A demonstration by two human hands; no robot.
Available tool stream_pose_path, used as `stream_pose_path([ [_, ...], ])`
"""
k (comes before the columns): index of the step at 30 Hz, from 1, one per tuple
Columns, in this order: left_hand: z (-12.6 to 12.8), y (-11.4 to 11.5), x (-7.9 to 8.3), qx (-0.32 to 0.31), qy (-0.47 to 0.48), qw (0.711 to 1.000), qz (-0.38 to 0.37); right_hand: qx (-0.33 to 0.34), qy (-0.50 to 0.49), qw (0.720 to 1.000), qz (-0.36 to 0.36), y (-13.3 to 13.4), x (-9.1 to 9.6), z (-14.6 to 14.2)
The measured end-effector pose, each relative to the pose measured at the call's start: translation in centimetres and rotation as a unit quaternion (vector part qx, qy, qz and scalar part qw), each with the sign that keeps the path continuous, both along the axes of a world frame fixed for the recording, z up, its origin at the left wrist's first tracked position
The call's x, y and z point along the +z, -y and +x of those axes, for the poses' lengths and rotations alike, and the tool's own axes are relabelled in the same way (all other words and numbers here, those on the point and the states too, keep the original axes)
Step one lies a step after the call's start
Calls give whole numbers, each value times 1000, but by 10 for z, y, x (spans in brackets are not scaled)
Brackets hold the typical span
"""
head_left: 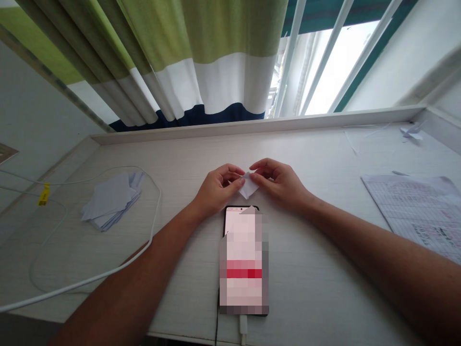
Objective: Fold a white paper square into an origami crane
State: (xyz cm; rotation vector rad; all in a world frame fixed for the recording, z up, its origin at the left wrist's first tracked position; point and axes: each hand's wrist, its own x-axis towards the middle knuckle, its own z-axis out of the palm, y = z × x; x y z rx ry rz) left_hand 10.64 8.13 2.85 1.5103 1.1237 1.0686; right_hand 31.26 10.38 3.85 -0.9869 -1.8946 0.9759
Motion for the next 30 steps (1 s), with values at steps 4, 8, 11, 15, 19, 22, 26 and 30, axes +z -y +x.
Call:
stream_pose_path([
  [4,2,-2,-1,68,27,997,-2,24,41,983,176,3,1,2],
  [8,-1,-3,3,80,20,996,-20,93,175,921,335,2,-1,6],
  [11,-4,-3,5,50,20,998,-11,99,194,901,374,-1,-4,7],
  [15,-5,-5,1,-5,43,999,6,117,167,913,353,-2,-4,7],
  [19,-6,-6,0,-54,52,997,-2,102,121,924,347,0,-3,5],
  [22,-7,-5,1,-76,63,995,-13,80,105,925,355,1,-3,5],
  [26,-10,-4,2,-101,56,993,-24,57,105,922,368,3,-3,5],
  [30,-12,-4,1,-105,43,993,-35,42,105,916,384,5,-3,4],
])
